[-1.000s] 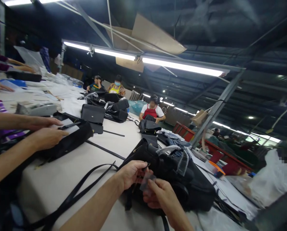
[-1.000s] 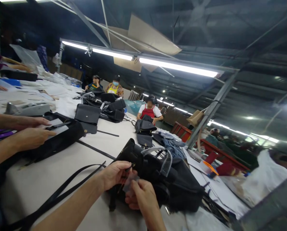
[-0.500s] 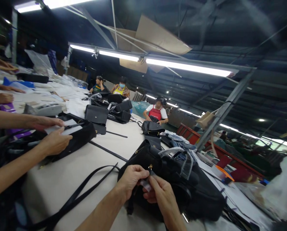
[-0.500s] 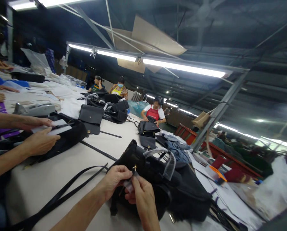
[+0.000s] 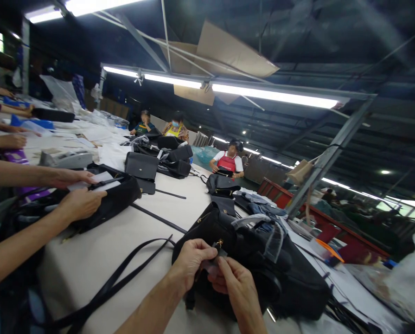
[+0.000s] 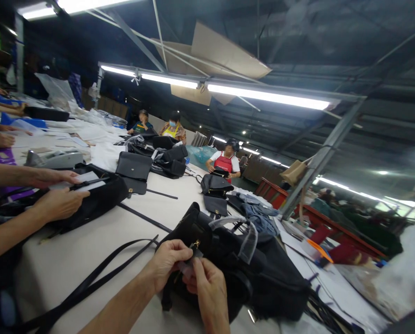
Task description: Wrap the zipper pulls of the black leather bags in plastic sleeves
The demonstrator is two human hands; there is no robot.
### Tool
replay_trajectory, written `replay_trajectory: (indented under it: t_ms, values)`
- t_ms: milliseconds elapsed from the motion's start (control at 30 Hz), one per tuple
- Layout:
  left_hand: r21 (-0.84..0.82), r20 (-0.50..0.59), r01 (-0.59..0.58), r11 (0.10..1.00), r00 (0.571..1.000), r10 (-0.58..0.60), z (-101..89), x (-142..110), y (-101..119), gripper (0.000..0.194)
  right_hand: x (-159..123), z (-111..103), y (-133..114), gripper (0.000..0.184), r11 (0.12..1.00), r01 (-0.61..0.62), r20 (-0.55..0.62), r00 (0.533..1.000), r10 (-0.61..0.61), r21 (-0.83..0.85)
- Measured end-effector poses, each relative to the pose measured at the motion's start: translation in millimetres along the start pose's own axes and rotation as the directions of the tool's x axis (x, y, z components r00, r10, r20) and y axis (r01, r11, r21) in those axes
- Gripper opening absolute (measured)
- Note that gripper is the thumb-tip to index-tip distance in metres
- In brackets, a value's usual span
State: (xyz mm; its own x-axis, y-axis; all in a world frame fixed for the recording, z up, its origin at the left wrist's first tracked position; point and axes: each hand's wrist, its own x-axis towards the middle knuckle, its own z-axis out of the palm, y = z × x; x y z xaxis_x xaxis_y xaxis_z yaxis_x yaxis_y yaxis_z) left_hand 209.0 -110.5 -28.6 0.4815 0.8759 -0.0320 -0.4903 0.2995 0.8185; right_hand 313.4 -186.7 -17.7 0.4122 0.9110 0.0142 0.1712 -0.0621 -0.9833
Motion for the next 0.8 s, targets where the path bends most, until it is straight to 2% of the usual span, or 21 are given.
replay_trajectory:
  t_ms: [233,400,567,800]
  values:
    - [-0.024,0.016,-0.034,0.999,0.999,0.034,4.3,-1.8,-3.4,0.031,-0.8,1.9,3.4,0.064,0.998,0.06,0.001,0.998,-0.06,-0.005]
    - [-0.046,-0.026,-0.041,0.998,0.999,0.04,2.3,-0.8,-5.6,0.03,-2.4,-0.7,4.6,0.066,0.997,0.013,-0.003,1.0,-0.012,0.079]
    - [-0.031,0.001,0.007,0.999,1.0,-0.007,-1.2,-0.5,-1.8,0.033,-2.2,-3.1,7.4,0.065,0.986,-0.03,-0.013,0.999,0.033,0.167]
    - [-0.009,0.007,0.08,0.997,0.997,-0.08,0.7,-3.2,4.4,0.033,-3.4,0.9,4.3,0.065,0.993,0.001,-0.03,1.0,0.003,0.115]
